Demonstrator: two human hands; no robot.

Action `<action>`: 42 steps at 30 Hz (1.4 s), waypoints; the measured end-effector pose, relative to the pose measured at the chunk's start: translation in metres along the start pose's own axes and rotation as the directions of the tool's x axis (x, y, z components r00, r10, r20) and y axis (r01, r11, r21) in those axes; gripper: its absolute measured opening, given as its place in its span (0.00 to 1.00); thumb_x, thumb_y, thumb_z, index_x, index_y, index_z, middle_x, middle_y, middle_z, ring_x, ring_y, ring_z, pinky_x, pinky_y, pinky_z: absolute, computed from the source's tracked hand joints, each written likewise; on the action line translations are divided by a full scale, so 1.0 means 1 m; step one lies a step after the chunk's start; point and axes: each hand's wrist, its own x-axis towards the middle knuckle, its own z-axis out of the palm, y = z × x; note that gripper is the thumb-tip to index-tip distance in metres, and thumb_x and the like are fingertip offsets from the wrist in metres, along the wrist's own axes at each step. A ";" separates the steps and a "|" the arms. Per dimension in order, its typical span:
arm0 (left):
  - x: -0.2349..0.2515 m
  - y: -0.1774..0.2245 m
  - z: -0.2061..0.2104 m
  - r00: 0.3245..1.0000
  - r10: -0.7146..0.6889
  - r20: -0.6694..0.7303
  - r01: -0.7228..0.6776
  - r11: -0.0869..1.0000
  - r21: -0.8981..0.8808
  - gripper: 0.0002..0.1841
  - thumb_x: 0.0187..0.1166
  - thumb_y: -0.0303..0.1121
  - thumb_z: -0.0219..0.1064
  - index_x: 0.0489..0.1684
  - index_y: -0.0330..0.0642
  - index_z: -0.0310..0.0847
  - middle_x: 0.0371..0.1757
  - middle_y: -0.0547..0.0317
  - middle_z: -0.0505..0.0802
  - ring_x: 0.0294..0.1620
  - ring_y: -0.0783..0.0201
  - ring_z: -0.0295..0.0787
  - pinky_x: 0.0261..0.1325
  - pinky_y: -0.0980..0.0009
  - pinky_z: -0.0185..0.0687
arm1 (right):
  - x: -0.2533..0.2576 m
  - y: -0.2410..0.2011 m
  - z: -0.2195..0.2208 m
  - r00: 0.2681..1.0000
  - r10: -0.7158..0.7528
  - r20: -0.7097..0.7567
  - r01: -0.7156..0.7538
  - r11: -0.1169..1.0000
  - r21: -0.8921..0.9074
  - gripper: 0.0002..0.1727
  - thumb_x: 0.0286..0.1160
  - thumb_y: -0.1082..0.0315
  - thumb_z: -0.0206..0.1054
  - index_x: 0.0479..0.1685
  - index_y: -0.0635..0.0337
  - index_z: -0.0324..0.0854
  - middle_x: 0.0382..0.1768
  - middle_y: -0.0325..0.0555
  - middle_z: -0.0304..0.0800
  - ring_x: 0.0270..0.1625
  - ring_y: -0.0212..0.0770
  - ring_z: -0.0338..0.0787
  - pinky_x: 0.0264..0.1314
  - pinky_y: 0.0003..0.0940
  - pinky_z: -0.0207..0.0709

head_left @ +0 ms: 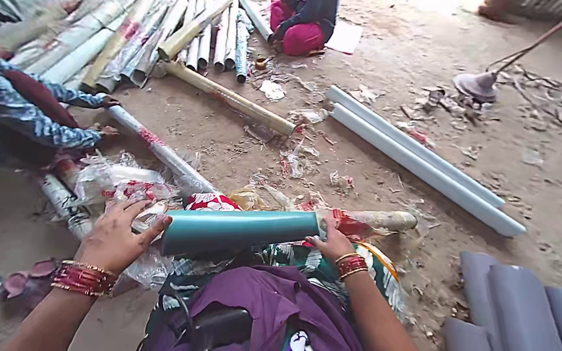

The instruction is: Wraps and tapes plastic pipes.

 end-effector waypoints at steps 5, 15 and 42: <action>-0.030 0.007 0.043 0.966 -0.162 0.202 0.258 0.540 -0.801 0.31 0.89 0.48 0.56 0.88 0.44 0.59 0.76 0.44 0.82 0.65 0.53 0.88 0.61 0.56 0.87 | -0.001 -0.014 0.009 0.997 0.032 -0.068 -0.042 0.986 -0.159 0.47 0.76 0.60 0.75 0.94 0.60 0.53 0.67 0.74 0.84 0.71 0.73 0.84 0.74 0.69 0.72; -0.004 0.049 0.065 0.949 -0.277 0.150 0.251 0.377 -0.891 0.49 0.70 0.40 0.82 0.93 0.48 0.53 0.80 0.31 0.74 0.76 0.41 0.77 0.74 0.46 0.76 | 0.006 -0.007 0.007 0.974 -0.020 -0.228 -0.039 0.967 -0.252 0.24 0.83 0.69 0.65 0.79 0.52 0.79 0.59 0.67 0.92 0.63 0.70 0.90 0.66 0.68 0.77; 0.250 -0.088 0.298 0.459 -0.592 0.662 0.858 0.101 -0.504 0.20 0.83 0.42 0.67 0.64 0.37 0.78 0.52 0.46 0.88 0.49 0.58 0.86 0.53 0.60 0.83 | 0.128 -0.001 -0.020 0.987 -0.053 0.150 0.013 0.966 0.258 0.15 0.84 0.66 0.61 0.62 0.61 0.86 0.38 0.39 0.92 0.32 0.22 0.84 0.36 0.22 0.74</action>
